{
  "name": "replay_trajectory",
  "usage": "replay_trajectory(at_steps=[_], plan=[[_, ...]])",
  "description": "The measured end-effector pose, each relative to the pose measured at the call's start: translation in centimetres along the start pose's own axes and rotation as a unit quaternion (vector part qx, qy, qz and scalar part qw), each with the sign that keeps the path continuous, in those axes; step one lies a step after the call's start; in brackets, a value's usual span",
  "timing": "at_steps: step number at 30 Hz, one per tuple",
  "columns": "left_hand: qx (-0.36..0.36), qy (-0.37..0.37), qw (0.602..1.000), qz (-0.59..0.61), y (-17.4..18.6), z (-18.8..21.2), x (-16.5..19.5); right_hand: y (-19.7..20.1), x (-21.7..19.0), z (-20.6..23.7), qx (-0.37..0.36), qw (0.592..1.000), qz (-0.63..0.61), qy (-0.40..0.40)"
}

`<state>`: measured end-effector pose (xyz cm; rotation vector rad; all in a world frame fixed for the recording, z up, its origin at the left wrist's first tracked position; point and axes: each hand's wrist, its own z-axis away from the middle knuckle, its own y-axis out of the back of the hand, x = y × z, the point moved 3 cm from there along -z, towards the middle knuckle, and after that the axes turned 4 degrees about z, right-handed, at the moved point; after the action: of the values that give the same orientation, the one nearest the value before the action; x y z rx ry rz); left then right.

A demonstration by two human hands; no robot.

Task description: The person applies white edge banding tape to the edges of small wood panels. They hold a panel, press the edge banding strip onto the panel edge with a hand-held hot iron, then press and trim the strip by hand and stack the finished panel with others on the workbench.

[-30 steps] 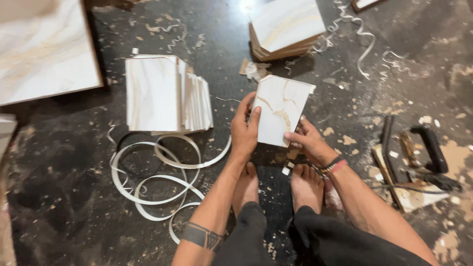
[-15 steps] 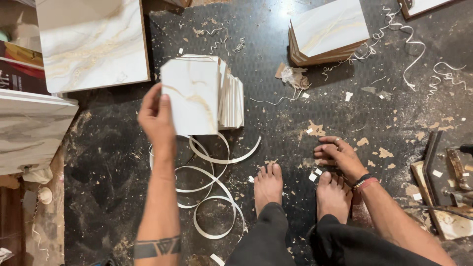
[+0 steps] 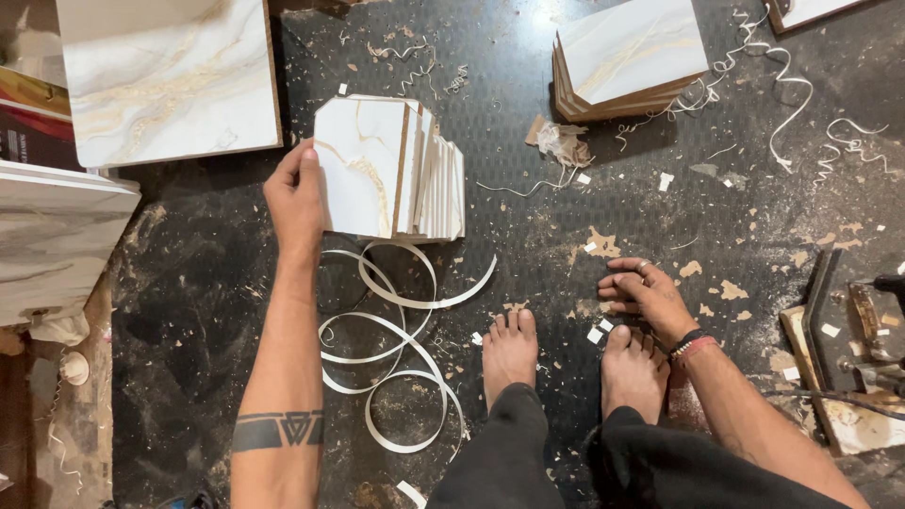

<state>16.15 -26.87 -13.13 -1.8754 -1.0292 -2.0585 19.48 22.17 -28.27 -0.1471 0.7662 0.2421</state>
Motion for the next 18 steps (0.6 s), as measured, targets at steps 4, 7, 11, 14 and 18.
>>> replay_trajectory(at_steps=[4,7,11,14,18], plan=[[0.039,-0.123,0.984,-0.122,0.1,1.3,1.2,0.1,0.0,0.0,-0.008,1.0,-0.015,0.009],[0.096,-0.282,0.932,-0.207,-0.5,4.6,3.0,0.2,0.4,-0.2,-0.009,1.0,-0.015,0.002],[-0.085,-0.465,0.865,-0.17,-6.5,13.5,4.0,0.6,0.8,-1.1,0.013,1.0,0.007,-0.026],[-0.27,-0.365,0.857,-0.244,-12.1,18.5,1.8,1.5,-1.1,-2.5,0.013,0.998,0.03,0.051],[-0.217,-0.245,0.902,-0.28,-14.4,19.8,-2.7,4.0,-7.2,-4.9,0.114,0.952,0.232,0.166]])
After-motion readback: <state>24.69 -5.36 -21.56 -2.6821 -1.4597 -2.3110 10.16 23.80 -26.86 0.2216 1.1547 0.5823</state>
